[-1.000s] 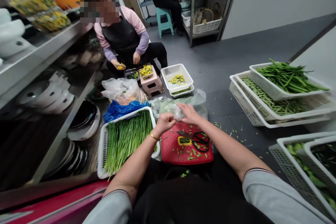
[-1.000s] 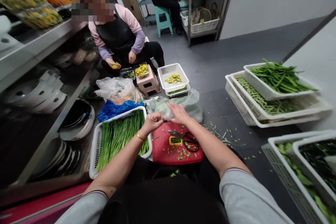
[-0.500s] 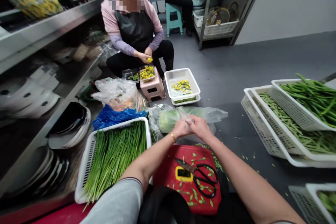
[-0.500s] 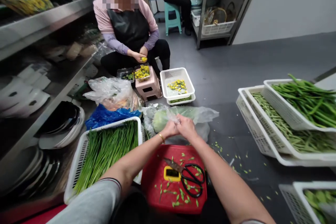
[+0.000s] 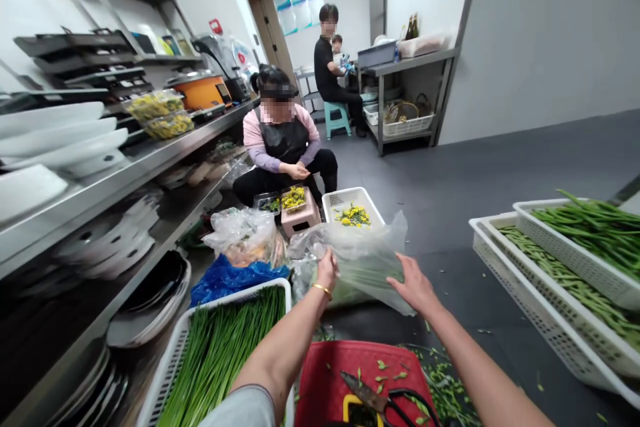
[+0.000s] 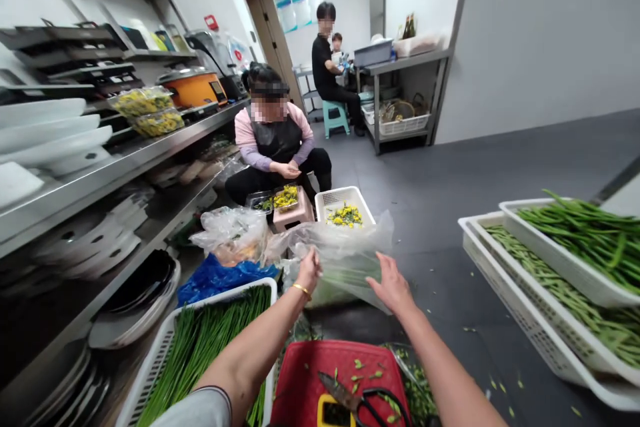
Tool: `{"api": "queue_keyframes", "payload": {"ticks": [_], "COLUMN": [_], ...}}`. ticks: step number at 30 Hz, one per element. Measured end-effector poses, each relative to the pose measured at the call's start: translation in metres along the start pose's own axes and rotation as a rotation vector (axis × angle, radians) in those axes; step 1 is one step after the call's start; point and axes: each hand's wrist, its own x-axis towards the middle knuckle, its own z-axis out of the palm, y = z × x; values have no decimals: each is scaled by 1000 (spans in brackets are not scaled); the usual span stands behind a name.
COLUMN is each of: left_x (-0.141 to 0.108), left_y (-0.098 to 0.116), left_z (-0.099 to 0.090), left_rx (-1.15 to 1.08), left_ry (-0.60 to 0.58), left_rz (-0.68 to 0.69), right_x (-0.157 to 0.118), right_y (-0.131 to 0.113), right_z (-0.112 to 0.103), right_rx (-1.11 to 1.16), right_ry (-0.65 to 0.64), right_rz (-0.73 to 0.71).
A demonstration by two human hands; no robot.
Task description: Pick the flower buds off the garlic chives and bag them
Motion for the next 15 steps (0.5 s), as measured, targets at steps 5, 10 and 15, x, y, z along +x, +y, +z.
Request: {"api": "queue_keyframes", "payload": {"ticks": [5, 10, 15], "left_x": [3, -5, -28], "left_y": [36, 62, 81], "left_z": [17, 25, 17], "left_rx": [-187, -304, -337], "left_ry": [21, -68, -206], "left_rz": [32, 86, 136], "right_x": [-4, 13, 19], "right_y": [14, 19, 56], "right_z": [9, 6, 9], "right_rx": [-30, 30, 109], "right_ry": [-142, -63, 41], "right_rz": [135, 44, 210]}}
